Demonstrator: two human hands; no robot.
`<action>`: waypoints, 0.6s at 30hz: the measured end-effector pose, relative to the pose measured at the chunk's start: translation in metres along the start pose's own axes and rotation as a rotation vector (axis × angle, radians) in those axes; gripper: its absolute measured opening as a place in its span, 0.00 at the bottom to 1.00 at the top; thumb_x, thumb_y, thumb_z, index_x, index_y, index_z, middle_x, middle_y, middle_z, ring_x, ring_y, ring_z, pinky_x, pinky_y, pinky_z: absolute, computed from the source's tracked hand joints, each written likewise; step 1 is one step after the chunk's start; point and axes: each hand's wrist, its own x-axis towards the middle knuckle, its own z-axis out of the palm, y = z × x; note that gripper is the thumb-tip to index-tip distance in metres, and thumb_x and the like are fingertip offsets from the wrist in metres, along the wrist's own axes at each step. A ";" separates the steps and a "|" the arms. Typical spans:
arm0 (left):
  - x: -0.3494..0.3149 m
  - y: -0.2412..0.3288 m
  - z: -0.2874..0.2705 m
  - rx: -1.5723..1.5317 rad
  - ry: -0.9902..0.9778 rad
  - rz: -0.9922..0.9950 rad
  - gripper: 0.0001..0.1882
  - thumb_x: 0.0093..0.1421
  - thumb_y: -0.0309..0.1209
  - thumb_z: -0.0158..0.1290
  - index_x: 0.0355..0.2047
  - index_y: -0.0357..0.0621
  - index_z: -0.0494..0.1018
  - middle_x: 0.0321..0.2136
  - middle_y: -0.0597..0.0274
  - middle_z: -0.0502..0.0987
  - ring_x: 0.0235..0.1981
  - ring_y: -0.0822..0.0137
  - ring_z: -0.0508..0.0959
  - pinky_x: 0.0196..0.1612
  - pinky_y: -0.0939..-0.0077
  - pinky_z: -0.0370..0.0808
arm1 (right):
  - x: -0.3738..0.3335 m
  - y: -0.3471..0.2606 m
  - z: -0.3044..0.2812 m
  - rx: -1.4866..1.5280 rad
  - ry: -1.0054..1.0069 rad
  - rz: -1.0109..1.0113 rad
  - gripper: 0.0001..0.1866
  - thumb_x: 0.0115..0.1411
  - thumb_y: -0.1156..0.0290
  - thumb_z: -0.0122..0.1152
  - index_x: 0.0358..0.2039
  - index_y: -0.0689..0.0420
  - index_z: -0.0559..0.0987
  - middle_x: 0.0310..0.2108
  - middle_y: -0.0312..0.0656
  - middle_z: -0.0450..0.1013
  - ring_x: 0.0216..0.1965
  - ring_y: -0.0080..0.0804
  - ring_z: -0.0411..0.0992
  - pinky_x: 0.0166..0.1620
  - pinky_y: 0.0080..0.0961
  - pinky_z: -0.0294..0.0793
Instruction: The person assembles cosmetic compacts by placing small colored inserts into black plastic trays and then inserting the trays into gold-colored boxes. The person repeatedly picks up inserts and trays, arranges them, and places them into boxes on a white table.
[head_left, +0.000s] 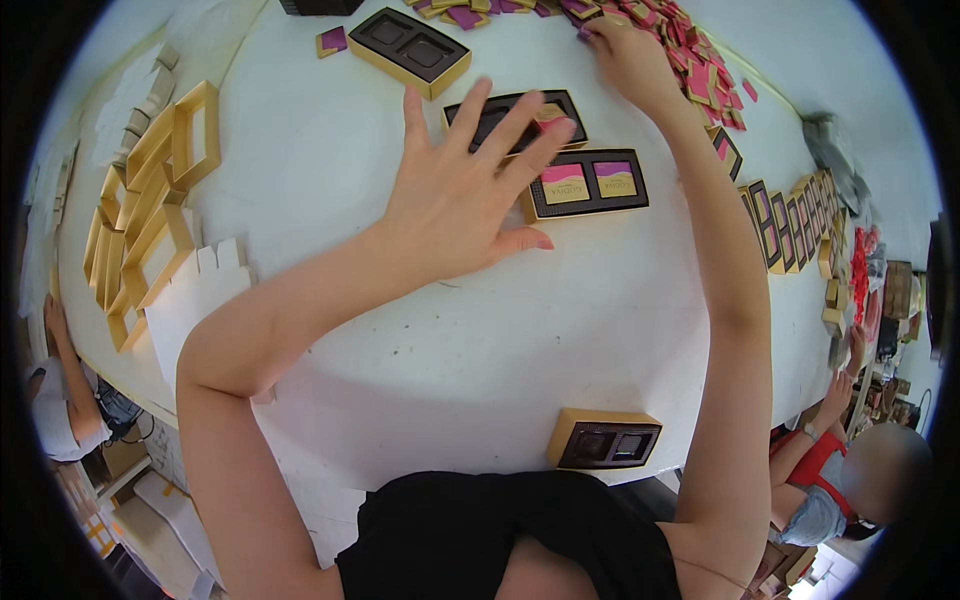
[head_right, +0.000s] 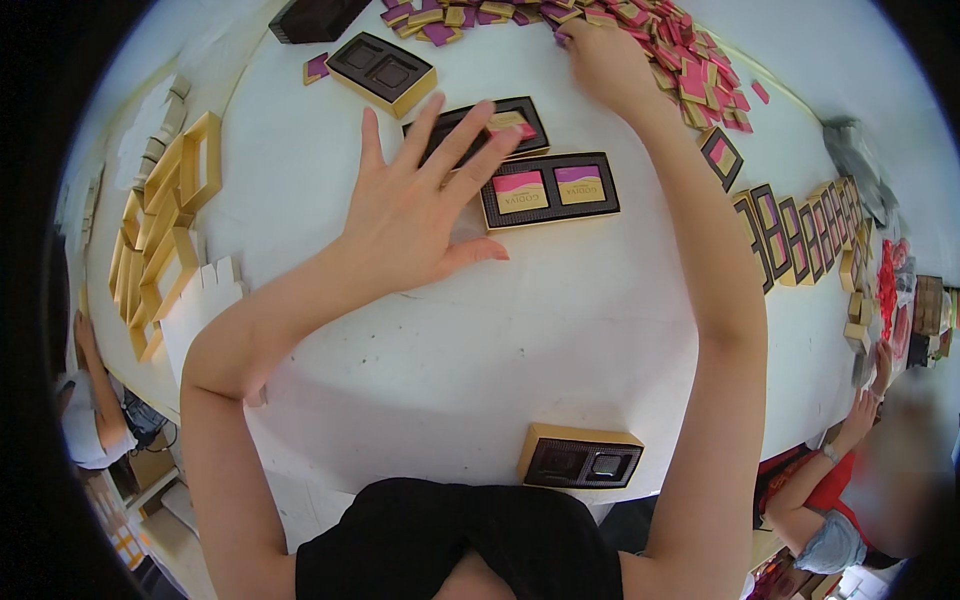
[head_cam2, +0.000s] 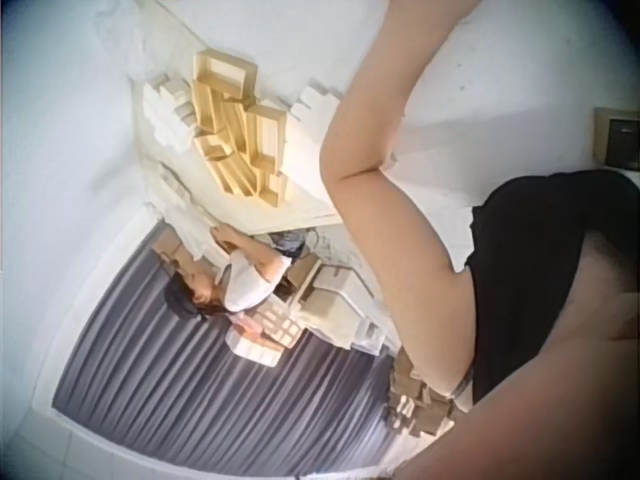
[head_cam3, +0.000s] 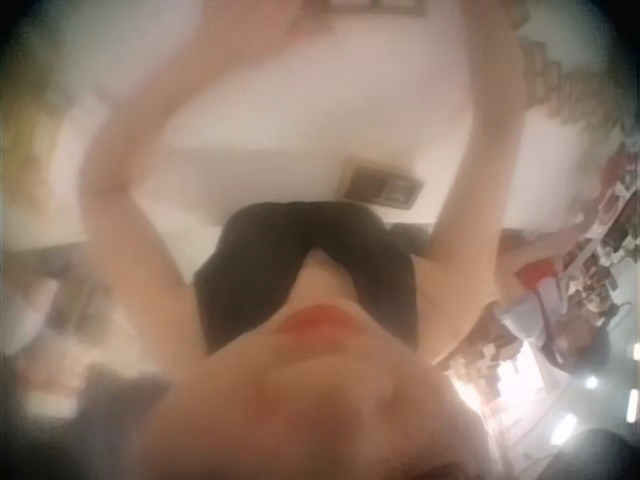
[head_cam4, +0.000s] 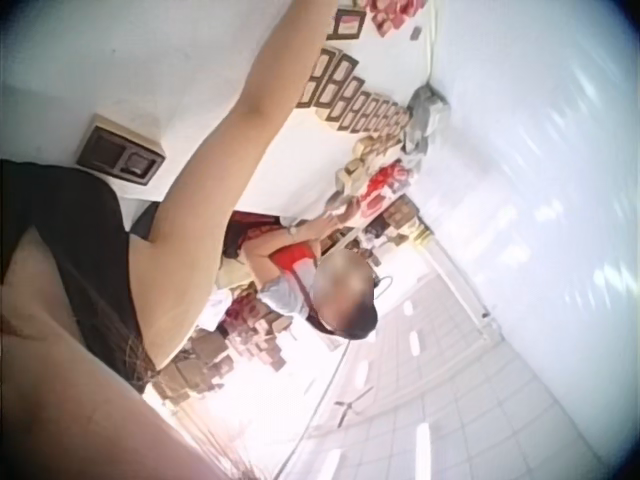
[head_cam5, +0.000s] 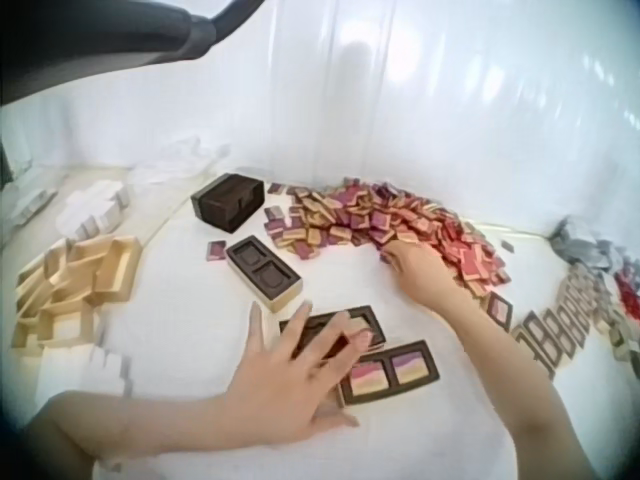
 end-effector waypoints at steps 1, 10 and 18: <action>0.002 -0.001 0.000 -0.006 0.051 0.032 0.50 0.49 0.60 0.61 0.65 0.42 0.62 0.67 0.61 0.61 0.68 0.46 0.58 0.57 0.19 0.52 | -0.001 0.002 -0.004 0.138 0.001 0.060 0.16 0.61 0.69 0.57 0.49 0.57 0.79 0.41 0.51 0.78 0.39 0.47 0.78 0.44 0.37 0.76; 0.010 -0.015 0.012 -0.134 -0.110 0.061 0.47 0.52 0.60 0.59 0.65 0.46 0.61 0.66 0.62 0.62 0.67 0.53 0.60 0.64 0.27 0.46 | -0.015 0.000 -0.035 1.072 -0.178 0.457 0.16 0.67 0.70 0.54 0.53 0.62 0.78 0.40 0.39 0.77 0.40 0.26 0.77 0.45 0.23 0.79; 0.009 -0.014 0.018 -0.128 -0.031 0.071 0.50 0.51 0.62 0.59 0.64 0.41 0.61 0.65 0.56 0.63 0.67 0.54 0.62 0.63 0.26 0.45 | -0.011 -0.034 -0.045 1.022 -0.169 0.269 0.10 0.65 0.82 0.51 0.42 0.62 0.80 0.28 0.36 0.75 0.30 0.22 0.73 0.37 0.21 0.75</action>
